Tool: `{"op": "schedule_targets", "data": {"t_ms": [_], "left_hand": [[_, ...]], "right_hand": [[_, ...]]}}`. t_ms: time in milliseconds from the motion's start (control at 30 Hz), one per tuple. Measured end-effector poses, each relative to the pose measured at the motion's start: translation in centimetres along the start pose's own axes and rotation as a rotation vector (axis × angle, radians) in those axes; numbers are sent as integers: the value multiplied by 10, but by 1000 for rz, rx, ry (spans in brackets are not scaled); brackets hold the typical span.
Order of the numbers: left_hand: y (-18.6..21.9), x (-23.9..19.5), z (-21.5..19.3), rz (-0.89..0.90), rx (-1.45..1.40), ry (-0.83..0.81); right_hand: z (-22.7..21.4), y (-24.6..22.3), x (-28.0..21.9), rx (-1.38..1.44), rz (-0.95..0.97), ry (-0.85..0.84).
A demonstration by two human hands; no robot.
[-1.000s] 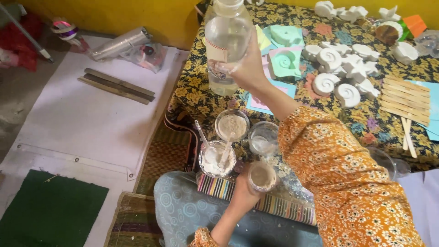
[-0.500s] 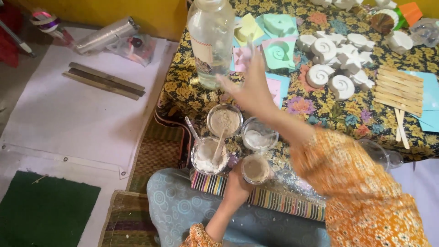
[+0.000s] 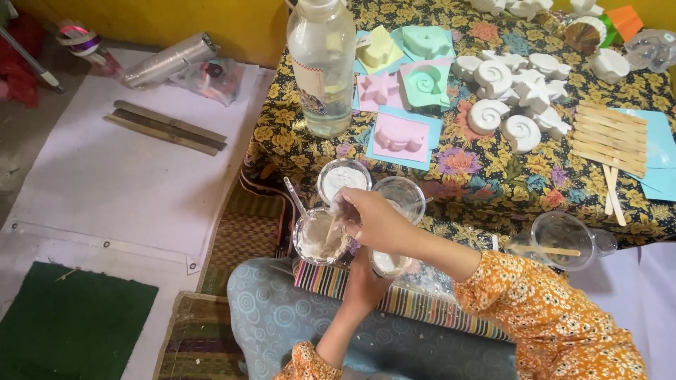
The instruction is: Mixing powder and water to create a casting mixture and pouring it into silicone molds of various shapes.
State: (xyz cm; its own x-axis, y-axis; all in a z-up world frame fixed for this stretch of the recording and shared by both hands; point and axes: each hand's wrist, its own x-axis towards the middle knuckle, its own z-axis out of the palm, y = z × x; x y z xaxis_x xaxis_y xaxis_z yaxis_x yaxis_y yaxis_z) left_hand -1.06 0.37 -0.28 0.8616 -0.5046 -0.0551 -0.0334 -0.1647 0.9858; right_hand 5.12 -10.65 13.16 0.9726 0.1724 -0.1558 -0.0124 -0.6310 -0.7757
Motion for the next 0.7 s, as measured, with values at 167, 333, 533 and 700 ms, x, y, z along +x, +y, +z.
{"op": "schedule_targets", "data": {"t_ms": [167, 333, 533, 700], "left_hand": [[-12, 1, 5, 52, 179, 109], [22, -3, 2, 206, 153, 149], [0, 3, 9, 266, 35, 107], [9, 6, 25, 226, -112, -70]], "right_hand": [[12, 18, -4, 93, -400, 92], [-15, 5, -50, -31, -515, 253], [-23, 47, -129, -279, -456, 360], [6, 108, -153, -341, -399, 289]]}}
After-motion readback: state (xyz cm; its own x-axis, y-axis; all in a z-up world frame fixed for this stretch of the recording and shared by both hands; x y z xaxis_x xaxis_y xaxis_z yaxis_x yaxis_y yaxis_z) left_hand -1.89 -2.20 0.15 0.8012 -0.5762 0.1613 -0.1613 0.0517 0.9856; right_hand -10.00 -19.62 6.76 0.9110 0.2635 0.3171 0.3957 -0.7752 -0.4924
